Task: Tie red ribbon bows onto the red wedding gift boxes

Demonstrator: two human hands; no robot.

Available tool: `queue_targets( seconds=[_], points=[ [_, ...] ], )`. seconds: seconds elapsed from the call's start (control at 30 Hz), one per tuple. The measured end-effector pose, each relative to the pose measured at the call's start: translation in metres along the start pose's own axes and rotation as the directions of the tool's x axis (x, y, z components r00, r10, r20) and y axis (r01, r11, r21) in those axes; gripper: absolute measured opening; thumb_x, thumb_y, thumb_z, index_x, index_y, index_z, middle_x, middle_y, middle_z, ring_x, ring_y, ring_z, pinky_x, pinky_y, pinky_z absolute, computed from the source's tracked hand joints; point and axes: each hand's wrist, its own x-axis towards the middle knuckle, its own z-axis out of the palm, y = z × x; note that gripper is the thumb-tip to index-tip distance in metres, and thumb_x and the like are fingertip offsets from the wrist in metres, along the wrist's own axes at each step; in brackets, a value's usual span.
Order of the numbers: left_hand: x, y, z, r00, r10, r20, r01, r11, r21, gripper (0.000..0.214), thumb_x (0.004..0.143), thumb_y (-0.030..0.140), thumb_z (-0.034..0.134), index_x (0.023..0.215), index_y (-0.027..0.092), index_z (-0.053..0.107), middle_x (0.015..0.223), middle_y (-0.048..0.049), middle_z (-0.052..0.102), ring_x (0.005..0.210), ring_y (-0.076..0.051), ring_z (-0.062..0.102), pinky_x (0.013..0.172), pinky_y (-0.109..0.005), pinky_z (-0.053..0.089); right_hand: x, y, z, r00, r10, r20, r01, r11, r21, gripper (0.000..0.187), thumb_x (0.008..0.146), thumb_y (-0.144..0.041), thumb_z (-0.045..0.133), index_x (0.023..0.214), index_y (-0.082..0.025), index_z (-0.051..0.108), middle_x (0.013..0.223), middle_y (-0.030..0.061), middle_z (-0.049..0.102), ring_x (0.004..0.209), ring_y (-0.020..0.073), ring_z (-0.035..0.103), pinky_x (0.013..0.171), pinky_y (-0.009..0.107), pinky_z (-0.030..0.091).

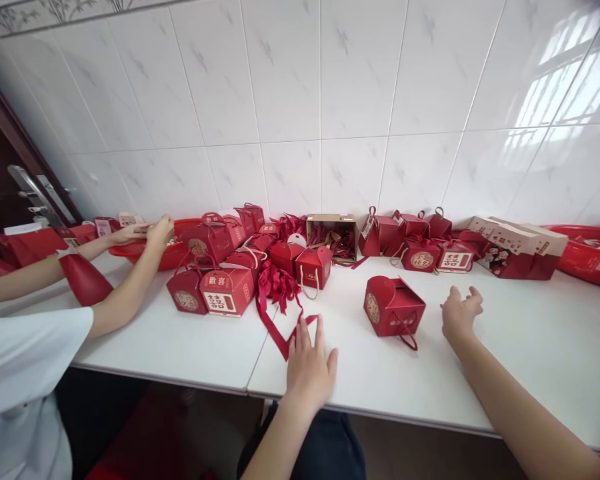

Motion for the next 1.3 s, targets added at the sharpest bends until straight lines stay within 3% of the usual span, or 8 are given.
queue_targets(
  seconds=[0.13, 0.2, 0.33, 0.4, 0.57, 0.87, 1.0, 1.3],
  points=[
    [-0.052, -0.009, -0.011, 0.992, 0.077, -0.097, -0.102, 0.953, -0.285, 0.053, 0.095, 0.025, 0.035, 0.148, 0.025, 0.029, 0.138, -0.0135, 0.054, 0.123, -0.024, 0.055, 0.094, -0.039, 0.051, -0.104, -0.036, -0.06, 0.987, -0.141, 0.072, 0.093, 0.882, 0.461, 0.042, 0.088, -0.045, 0.044, 0.127, -0.03, 0.046, 0.126, 0.0091, 0.054, 0.108, 0.0249, 0.059, 0.085, 0.041, 0.052],
    [-0.066, -0.016, -0.016, 0.982, -0.002, -0.191, -0.077, 0.912, -0.404, 0.047, 0.094, 0.022, 0.036, 0.141, 0.023, 0.041, 0.115, -0.0111, 0.067, 0.103, -0.02, 0.066, 0.087, -0.034, 0.054, -0.171, -0.05, -0.084, 0.923, -0.177, 0.342, -0.029, 0.853, 0.521, 0.024, 0.086, -0.048, 0.053, 0.094, -0.029, 0.066, 0.089, 0.0066, 0.065, 0.083, 0.0252, 0.062, 0.075, 0.041, 0.052],
    [-0.089, -0.02, -0.032, 0.956, -0.153, -0.249, -0.013, 0.827, -0.562, 0.033, 0.09, 0.026, 0.05, 0.121, 0.019, 0.057, 0.089, -0.0067, 0.069, 0.085, -0.019, 0.068, 0.082, -0.032, 0.055, -0.272, -0.064, -0.092, 0.485, -0.049, 0.873, -0.405, 0.872, 0.274, 0.048, 0.083, -0.062, 0.052, 0.082, -0.019, 0.072, 0.07, 0.0096, 0.065, 0.058, 0.0221, 0.06, 0.055, 0.036, 0.047],
    [-0.106, -0.015, -0.042, 0.962, -0.193, -0.194, 0.021, 0.758, -0.652, 0.032, 0.088, 0.029, 0.054, 0.119, 0.02, 0.056, 0.09, -0.0058, 0.068, 0.087, -0.019, 0.068, 0.08, -0.03, 0.056, -0.296, -0.07, -0.085, 0.415, -0.014, 0.91, -0.526, 0.812, 0.253, 0.062, 0.082, -0.071, 0.044, 0.086, -0.015, 0.071, 0.072, 0.0109, 0.066, 0.055, 0.0205, 0.06, 0.051, 0.034, 0.045],
    [-0.146, 0.004, -0.053, 0.977, -0.192, -0.09, 0.05, 0.621, -0.782, 0.029, 0.09, 0.03, 0.054, 0.118, 0.022, 0.055, 0.093, -0.0061, 0.068, 0.086, -0.017, 0.068, 0.079, -0.027, 0.057, -0.313, -0.09, -0.084, 0.51, -0.054, 0.858, -0.649, 0.631, 0.425, 0.038, 0.082, -0.057, 0.06, 0.089, -0.021, 0.057, 0.08, 0.0043, 0.066, 0.071, 0.0174, 0.062, 0.066, 0.03, 0.048],
    [-0.156, 0.019, -0.047, 0.969, -0.232, 0.081, 0.176, 0.423, -0.889, 0.04, 0.085, 0.034, 0.062, 0.122, 0.025, 0.049, 0.088, -0.001, 0.061, 0.061, -0.008, 0.054, 0.06, -0.019, 0.047, -0.3, -0.092, -0.104, 0.548, 0.057, 0.834, -0.76, 0.451, 0.468, 0.027, 0.08, -0.036, 0.072, 0.089, -0.023, 0.051, 0.088, 0.0008, 0.069, 0.088, 0.0156, 0.064, 0.082, 0.028, 0.047],
    [-0.153, 0.017, -0.045, 0.961, -0.141, 0.238, 0.277, 0.475, -0.835, 0.038, 0.082, 0.039, 0.063, 0.115, 0.022, 0.055, 0.086, -0.0019, 0.059, 0.055, -0.007, 0.044, 0.053, -0.019, 0.038, -0.279, -0.088, -0.112, 0.642, 0.097, 0.76, -0.727, 0.393, 0.563, 0.029, 0.076, -0.029, 0.077, 0.089, -0.023, 0.052, 0.083, -0.0009, 0.07, 0.085, 0.0139, 0.066, 0.08, 0.025, 0.049],
    [-0.144, 0.014, -0.049, 0.914, 0.031, 0.404, 0.313, 0.578, -0.753, 0.036, 0.085, 0.049, 0.055, 0.069, 0.017, 0.053, 0.061, 0.0034, 0.039, 0.059, -0.011, 0.037, 0.057, -0.023, 0.03, -0.238, -0.069, -0.122, 0.711, 0.206, 0.672, -0.702, 0.268, 0.66, 0.023, 0.069, -0.021, 0.082, 0.077, -0.02, 0.061, 0.082, -0.0016, 0.07, 0.078, 0.0101, 0.067, 0.072, 0.02, 0.056]
  ],
)
